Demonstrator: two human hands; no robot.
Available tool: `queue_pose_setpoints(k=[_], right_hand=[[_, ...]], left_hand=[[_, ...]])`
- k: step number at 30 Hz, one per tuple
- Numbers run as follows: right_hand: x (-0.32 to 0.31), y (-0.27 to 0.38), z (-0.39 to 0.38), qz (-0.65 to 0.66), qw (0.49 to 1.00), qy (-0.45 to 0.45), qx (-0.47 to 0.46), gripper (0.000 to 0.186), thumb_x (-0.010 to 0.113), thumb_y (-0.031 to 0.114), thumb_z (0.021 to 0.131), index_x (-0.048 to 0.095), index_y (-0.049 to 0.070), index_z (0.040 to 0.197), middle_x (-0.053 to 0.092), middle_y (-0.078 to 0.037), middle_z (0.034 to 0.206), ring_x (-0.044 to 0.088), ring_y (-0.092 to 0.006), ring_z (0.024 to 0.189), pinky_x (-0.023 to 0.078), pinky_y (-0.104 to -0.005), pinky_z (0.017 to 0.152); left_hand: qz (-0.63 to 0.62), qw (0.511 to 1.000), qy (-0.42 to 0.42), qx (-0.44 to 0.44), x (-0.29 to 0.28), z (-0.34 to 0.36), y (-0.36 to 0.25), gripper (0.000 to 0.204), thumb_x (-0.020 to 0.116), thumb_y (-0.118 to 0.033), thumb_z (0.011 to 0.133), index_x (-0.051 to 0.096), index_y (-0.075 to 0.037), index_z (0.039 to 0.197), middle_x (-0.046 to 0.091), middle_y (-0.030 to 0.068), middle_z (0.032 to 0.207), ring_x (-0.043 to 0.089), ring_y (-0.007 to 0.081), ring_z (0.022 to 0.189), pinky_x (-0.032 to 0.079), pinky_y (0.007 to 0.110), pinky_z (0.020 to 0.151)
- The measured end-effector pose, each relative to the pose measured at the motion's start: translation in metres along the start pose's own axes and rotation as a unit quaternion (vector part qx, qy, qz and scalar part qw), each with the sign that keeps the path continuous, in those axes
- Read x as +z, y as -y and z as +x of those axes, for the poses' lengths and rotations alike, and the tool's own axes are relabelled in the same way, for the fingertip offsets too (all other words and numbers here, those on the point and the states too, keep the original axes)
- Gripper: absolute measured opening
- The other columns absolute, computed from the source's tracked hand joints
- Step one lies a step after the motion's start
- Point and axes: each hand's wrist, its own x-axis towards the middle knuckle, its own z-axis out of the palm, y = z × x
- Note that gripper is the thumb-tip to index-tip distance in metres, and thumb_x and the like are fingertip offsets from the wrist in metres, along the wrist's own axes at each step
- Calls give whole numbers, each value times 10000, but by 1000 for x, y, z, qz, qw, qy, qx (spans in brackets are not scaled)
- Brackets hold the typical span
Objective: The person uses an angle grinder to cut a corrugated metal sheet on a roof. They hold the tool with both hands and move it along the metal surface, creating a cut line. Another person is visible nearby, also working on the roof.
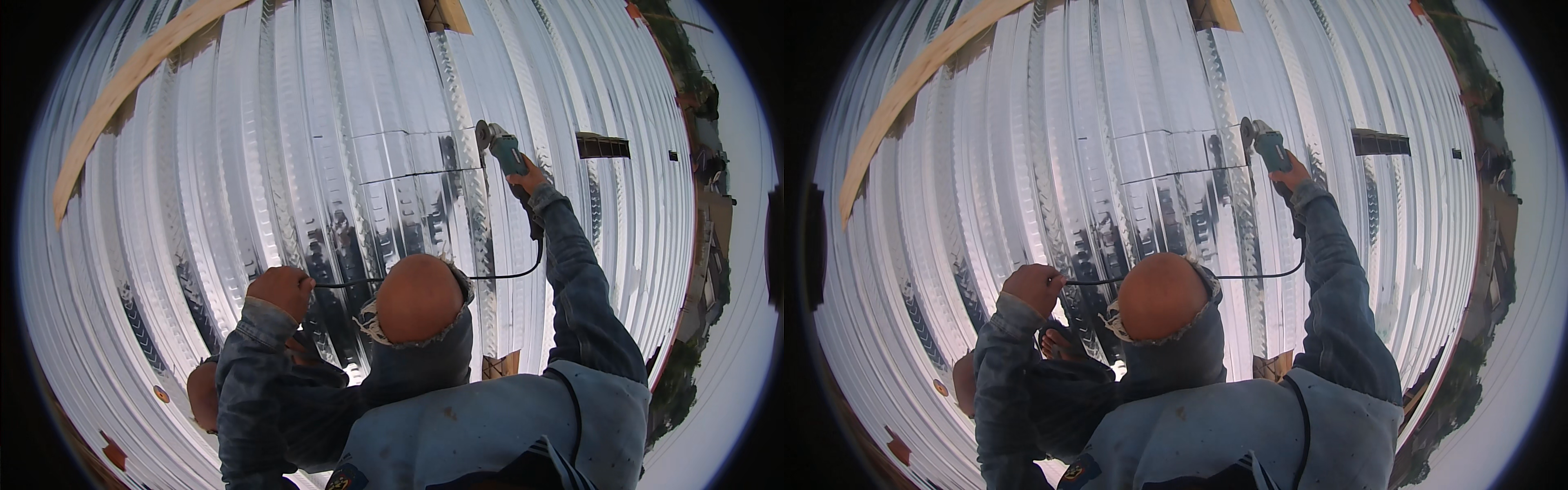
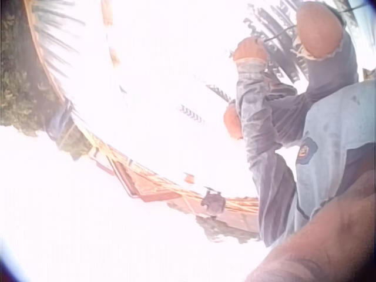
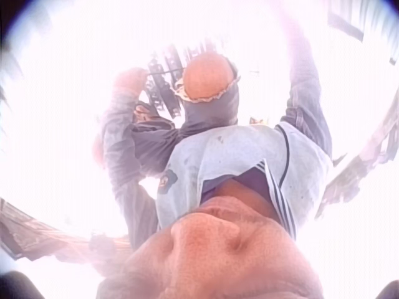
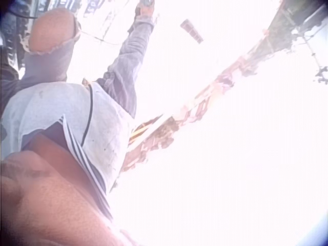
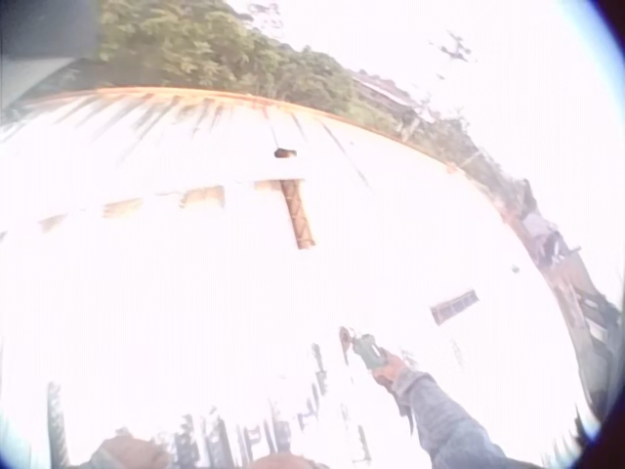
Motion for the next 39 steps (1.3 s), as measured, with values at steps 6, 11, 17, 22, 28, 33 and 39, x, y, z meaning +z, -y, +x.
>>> queue_pose_setpoints(k=[6,11,17,22,28,33,39], right_hand=[[1,2,5,-10,1000,-14,-2,936,827,292,602,369,53,1383,586,-155,1177,567,-247,1071,439,-338,921],[1,4,6,-22,999,-17,15,928,824,282,603,372,56,1382,583,-155,1187,567,-246,1072,440,-335,918],[1,15,4,-46,998,-26,20,928,820,272,602,369,36,1378,586,-152,1177,572,-244,1060,443,-336,917],[2,23,-1,-40,999,-14,12,933,817,274,606,360,25,1380,589,-159,1170,585,-243,1037,459,-339,899],[6,18,1,-46,998,-34,8,910,805,243,625,352,27,1384,601,-168,1136,602,-239,999,485,-329,856],[24,16,-58,274,961,-16,-29,736,737,244,721,408,38,1347,630,-166,1025,643,-259,843,531,-361,758],[71,82,-99,607,792,59,18,622,542,442,877,448,-54,1240,606,-176,1068,635,-275,855,550,-405,727]], left_hand=[[2,1000,-6,8,2,-2,4,254,550,-299,868,693,-90,882,662,105,893,609,303,911,473,421,816],[-1,1000,-1,4,1,-3,4,258,546,-302,871,695,-91,887,664,108,899,609,303,915,473,424,819],[4,1000,10,-3,-2,-5,2,275,533,-316,878,696,-95,889,669,112,893,619,305,911,479,430,813],[10,1000,6,-15,-2,-6,1,269,537,-320,875,698,-105,893,671,107,887,627,302,902,487,430,800],[13,1000,19,-5,-5,-8,-1,279,535,-338,876,700,-113,897,671,101,881,632,299,900,495,426,787],[6,999,38,20,-10,-20,-6,284,523,-333,887,688,-102,910,670,110,903,638,302,901,502,420,782],[17,995,43,86,-10,-23,-22,263,531,-302,882,678,-86,856,662,123,871,635,316,828,492,444,723]])
